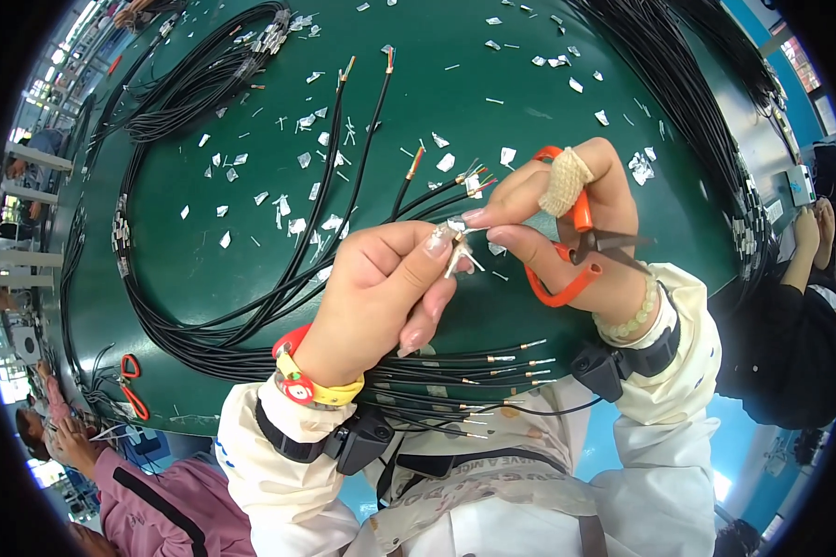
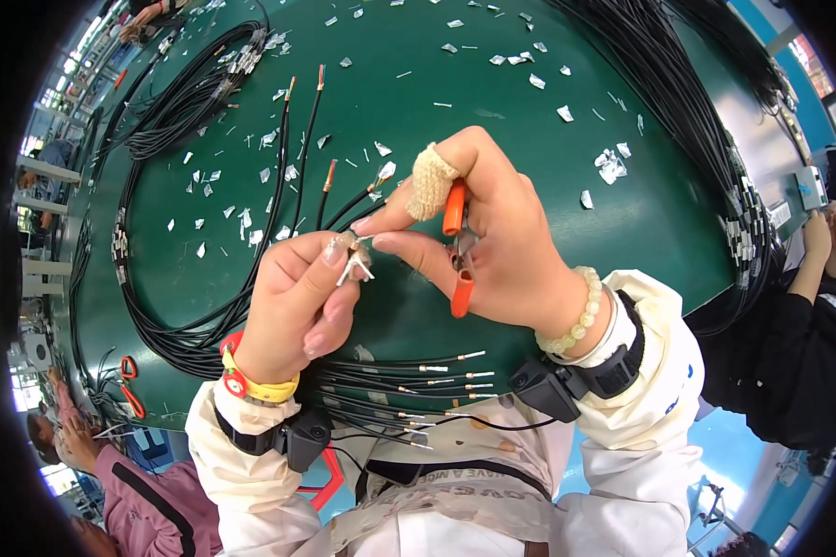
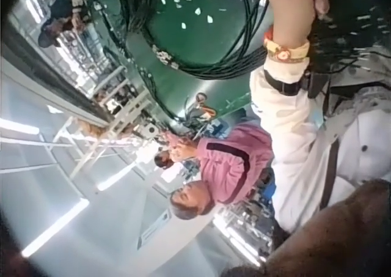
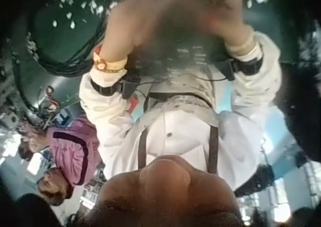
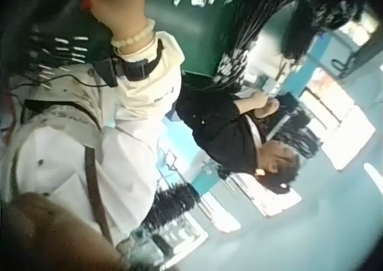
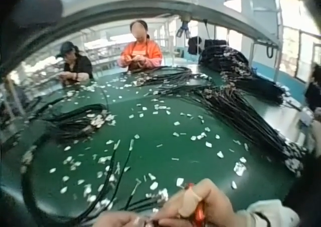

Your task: The person uses shears to cut and strip the outer insulation from a cable, then pulls off the casing by hand. They separate the internal wires and use the shears to trim the ends of the individual wires.

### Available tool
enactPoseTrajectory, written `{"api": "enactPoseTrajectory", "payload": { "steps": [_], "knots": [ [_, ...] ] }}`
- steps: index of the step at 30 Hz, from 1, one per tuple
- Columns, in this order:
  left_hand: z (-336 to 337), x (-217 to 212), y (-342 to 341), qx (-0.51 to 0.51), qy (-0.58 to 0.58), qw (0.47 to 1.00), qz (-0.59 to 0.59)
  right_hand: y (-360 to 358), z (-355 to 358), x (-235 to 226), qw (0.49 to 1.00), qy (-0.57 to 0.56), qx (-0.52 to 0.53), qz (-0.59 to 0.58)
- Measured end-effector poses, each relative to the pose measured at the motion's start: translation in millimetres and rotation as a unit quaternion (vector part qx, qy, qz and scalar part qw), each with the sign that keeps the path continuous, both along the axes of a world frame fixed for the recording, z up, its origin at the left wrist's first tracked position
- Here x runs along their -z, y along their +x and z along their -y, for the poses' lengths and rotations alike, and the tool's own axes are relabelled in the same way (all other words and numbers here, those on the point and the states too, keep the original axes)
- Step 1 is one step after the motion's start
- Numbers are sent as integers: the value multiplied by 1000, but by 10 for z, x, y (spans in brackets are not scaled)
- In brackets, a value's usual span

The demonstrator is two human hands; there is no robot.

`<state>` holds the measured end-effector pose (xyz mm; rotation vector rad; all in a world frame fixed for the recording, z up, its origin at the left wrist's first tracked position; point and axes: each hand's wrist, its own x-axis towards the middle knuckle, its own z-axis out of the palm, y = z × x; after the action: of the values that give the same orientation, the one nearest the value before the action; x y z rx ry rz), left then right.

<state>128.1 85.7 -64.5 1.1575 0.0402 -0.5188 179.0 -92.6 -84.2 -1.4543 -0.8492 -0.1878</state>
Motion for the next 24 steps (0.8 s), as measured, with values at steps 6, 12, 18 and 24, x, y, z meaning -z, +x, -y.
{"api": "enactPoseTrajectory", "payload": {
  "steps": [6,12,18,24],
  "knots": [
    [-64,-3,-1,34,-91,992,-75,-4,10,0,999,-3,-30,26],
    [-87,23,22,-13,-74,997,-21,-79,-31,-92,995,-16,34,-90],
    [-8,47,14,-71,28,994,81,-165,25,-200,937,-340,34,-75],
    [-7,87,-15,-56,14,995,79,-200,10,-182,900,-429,31,-65]
  ]
}}
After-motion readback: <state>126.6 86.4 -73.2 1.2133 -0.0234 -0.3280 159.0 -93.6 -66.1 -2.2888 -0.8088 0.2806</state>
